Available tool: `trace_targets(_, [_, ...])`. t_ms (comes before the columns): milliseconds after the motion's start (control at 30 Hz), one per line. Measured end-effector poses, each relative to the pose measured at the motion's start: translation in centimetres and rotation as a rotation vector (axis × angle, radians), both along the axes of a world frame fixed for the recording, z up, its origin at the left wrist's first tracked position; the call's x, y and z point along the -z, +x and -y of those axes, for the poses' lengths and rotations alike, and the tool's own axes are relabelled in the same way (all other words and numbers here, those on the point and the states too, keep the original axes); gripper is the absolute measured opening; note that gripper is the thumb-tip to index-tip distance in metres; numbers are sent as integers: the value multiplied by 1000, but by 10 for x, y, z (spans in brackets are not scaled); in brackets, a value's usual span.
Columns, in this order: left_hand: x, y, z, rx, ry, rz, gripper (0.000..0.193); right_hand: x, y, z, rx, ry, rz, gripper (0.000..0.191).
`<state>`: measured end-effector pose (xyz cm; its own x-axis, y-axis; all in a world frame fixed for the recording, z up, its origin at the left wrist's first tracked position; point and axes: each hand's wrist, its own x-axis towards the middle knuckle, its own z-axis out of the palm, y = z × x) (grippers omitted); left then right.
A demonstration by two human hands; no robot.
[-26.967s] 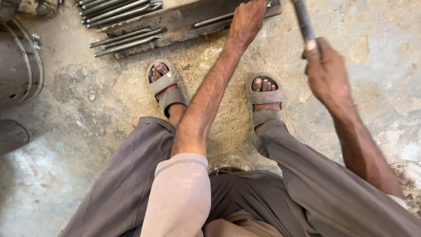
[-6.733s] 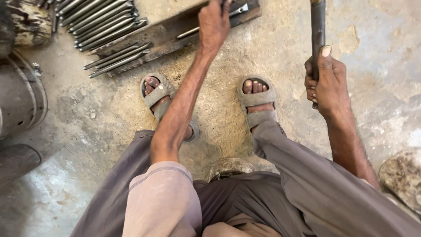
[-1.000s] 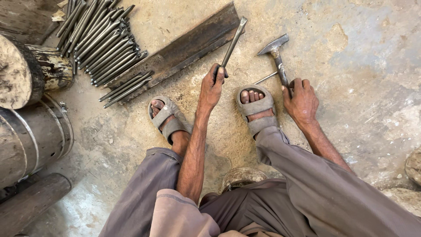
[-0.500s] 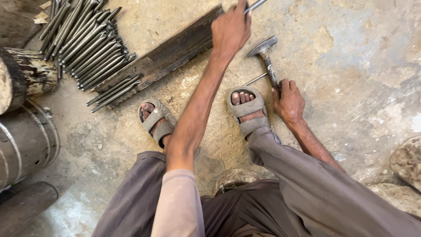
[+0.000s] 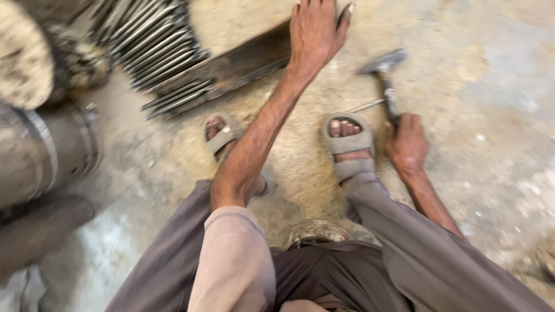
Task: The person sits on the floor and repeatedly picks up metal rods, places them on a wooden block, and strikes them with a hammer to shape the ends. The person handles multiple rods one at a time, striking each several times before setting it aside.
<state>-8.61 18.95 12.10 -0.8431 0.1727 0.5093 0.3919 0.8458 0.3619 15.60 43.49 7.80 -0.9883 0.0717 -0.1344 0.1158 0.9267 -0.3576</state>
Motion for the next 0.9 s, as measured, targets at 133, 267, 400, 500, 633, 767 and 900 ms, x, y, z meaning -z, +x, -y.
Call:
trace_targets(133, [1, 13, 127, -245, -17, 143, 33, 4, 5, 4, -11, -14, 10, 31])
trace_targets(267, [-7, 8, 280, -516, -176, 98, 26, 2, 6, 9, -5, -12, 24, 33])
trace_targets(400, [-11, 30, 362, -517, -371, 423, 42, 2, 3, 17, -19, 5, 72, 36])
trace_targets(500, [-7, 46, 384, -463, -549, 367, 53, 2, 1, 23, -9, 8, 72, 35])
trace_targets(633, [-5, 54, 395, -409, -491, 336, 49, -1, 0, 31, -32, 47, 72, 36])
trace_targets(767, [1, 45, 408, -397, -567, 254, 47, -8, -2, 41, -26, 58, 106, 37])
trace_targets(900, [8, 37, 416, -336, -675, 470, 36, -14, -4, 49, -30, 58, 82, 36])
